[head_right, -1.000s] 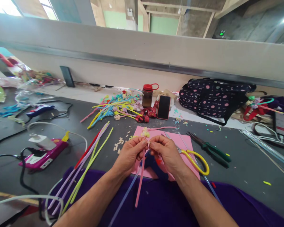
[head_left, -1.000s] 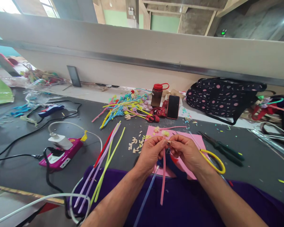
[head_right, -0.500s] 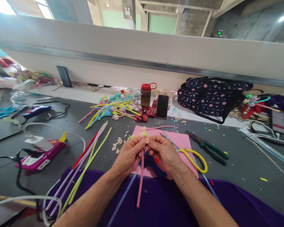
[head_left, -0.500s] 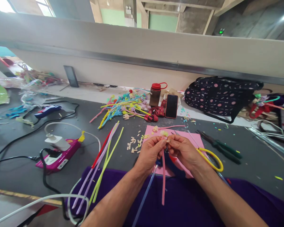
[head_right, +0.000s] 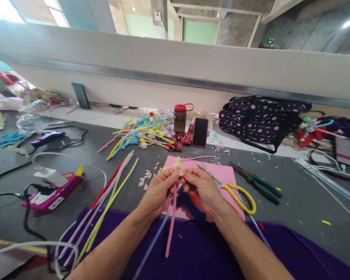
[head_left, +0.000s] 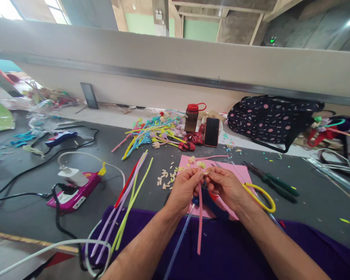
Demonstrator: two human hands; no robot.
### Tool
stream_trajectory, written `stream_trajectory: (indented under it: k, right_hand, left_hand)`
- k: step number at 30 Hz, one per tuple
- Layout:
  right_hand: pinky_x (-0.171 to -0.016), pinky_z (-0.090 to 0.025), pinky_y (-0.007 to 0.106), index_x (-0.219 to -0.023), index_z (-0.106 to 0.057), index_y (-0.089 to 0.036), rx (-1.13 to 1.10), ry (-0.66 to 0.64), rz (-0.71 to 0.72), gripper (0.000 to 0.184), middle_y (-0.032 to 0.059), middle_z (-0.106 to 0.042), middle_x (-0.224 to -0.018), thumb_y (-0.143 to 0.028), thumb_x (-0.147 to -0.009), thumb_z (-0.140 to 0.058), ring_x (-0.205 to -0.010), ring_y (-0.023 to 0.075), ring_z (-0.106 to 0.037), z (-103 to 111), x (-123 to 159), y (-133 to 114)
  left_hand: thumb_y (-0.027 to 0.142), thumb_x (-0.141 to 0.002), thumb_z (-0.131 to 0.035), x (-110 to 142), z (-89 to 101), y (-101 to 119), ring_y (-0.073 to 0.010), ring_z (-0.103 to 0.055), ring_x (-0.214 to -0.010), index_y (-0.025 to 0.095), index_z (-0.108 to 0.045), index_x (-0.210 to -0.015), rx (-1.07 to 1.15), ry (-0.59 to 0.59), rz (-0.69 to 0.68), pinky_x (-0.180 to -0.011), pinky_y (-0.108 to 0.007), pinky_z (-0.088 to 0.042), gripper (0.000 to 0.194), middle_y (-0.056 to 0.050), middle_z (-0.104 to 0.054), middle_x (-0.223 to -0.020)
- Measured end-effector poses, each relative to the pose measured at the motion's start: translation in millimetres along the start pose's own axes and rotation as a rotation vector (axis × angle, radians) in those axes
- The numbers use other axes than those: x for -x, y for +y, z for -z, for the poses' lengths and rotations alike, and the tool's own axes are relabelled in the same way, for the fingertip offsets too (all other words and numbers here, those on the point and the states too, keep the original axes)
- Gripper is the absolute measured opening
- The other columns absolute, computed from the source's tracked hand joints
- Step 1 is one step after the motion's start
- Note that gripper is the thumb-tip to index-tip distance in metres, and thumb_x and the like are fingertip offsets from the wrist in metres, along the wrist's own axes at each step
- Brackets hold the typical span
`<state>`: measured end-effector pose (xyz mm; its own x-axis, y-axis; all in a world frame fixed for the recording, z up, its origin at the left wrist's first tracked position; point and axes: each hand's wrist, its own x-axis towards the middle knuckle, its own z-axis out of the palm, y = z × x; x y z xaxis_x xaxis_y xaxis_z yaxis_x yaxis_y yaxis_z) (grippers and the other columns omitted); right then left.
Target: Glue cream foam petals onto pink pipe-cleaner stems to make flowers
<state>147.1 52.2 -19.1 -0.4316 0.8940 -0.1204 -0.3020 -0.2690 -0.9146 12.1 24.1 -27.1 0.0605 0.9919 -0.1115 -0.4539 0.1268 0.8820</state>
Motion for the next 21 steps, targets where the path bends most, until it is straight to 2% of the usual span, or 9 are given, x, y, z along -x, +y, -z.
stream_trajectory:
  k: [4, 10, 21]
  right_hand:
    - [-0.037, -0.029, 0.015, -0.071, -0.062, -0.013, -0.029, 0.010, 0.000, 0.021, -0.0014, -0.058, -0.064, -0.032, -0.068, -0.071, -0.044, 0.0042, -0.049, -2.9, 2.4, -1.9]
    - [-0.039, -0.031, 0.017, -0.066, -0.060, -0.014, -0.031, 0.022, -0.007, 0.019, -0.0029, -0.055, -0.055, -0.030, -0.069, -0.070, -0.042, 0.0049, -0.046, -3.3, 1.7, -0.5]
    - [-0.035, -0.018, 0.018, -0.058, -0.054, -0.014, -0.011, -0.004, 0.008, 0.018, -0.0065, -0.042, -0.047, -0.024, -0.068, -0.066, -0.036, 0.0026, -0.029, 1.1, -0.3, -0.4]
  left_hand:
    - [0.035, -0.070, -0.068, 0.8, -0.9, 1.1, -0.0006, -0.038, -0.037, 0.013, -0.058, -0.068, 0.006, 0.008, -0.003, -0.037, -0.013, -0.027, 0.024, 0.004, -0.054, -0.052]
    - [0.036, -0.071, -0.067, 1.3, -1.3, -1.0, -0.0009, -0.036, -0.036, 0.015, -0.056, -0.067, 0.005, -0.010, 0.007, -0.037, -0.013, -0.026, 0.024, 0.007, -0.049, -0.046]
    - [0.039, -0.070, -0.067, 1.0, -1.1, -0.4, -0.0022, -0.036, -0.038, 0.015, -0.055, -0.068, -0.066, -0.007, -0.015, -0.039, -0.015, -0.025, 0.026, 0.007, -0.048, -0.048]
